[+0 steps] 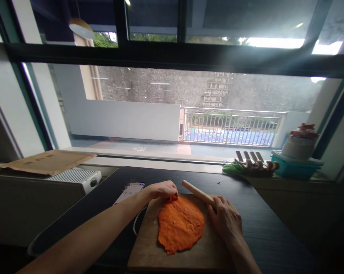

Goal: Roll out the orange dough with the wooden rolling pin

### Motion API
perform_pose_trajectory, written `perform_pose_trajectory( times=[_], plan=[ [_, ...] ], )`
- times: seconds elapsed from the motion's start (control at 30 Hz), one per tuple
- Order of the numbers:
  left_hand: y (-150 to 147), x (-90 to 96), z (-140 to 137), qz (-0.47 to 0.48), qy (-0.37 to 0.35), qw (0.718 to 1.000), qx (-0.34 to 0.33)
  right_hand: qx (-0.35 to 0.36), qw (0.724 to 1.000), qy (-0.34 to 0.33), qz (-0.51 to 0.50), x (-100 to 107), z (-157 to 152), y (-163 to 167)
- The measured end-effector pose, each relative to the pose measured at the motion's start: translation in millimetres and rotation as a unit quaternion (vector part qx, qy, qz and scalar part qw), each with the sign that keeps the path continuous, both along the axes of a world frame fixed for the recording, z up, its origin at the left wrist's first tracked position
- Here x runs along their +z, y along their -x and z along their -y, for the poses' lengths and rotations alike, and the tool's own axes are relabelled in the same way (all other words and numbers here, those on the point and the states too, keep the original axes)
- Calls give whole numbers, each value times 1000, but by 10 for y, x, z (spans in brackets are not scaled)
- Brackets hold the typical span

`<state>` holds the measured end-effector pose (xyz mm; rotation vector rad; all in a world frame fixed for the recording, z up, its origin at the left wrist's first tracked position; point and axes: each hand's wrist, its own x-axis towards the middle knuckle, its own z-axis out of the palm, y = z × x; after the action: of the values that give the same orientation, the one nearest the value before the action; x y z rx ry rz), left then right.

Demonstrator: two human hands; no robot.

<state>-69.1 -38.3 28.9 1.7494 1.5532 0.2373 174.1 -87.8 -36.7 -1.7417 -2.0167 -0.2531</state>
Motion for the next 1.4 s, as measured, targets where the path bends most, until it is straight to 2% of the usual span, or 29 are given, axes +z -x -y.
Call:
perform_pose_trajectory(
  times=[0.17, 0.27, 0.4, 0.57, 0.7, 0.87, 0.97, 1.17, 1.3, 1.4],
  plan=[
    [-39, -46, -51, -24, -7, 1000, 7, 6, 1000, 2, -1, 8, 14, 3],
    [-63, -37, -54, -37, -7, 999, -13, 4, 1000, 1, -1, 13, 20, 7],
    [-24, 29, -46, -16, 28, 998, -46, 7, 1000, 0, -1, 8, 16, 6],
    [-46, 5, -53, -9, 9, 1000, -13, 7, 1000, -4, 7, -7, 9, -3],
    [-117, -16, -50, -20, -1, 999, -27, 4, 1000, -6, 5, -14, 10, -2],
    [-74, 18, -46, 4, 27, 999, -34, 4, 1000, -3, -2, -5, 16, 3],
    [-42, -1, -46, 5, 1, 999, -33, 3, 1000, 3, -4, 9, 24, 3],
    [-114, -27, -48, -85, -62, 992, -69, 4, 1000, 3, -8, 16, 19, 5],
    [-95, -10, -9, -18, -20, 998, -52, 2, 1000, 0, -3, 20, 17, 5],
    [-17, 4, 41, 51, -13, 997, -55, 2, 1000, -1, -6, 28, 27, 1]
  ],
)
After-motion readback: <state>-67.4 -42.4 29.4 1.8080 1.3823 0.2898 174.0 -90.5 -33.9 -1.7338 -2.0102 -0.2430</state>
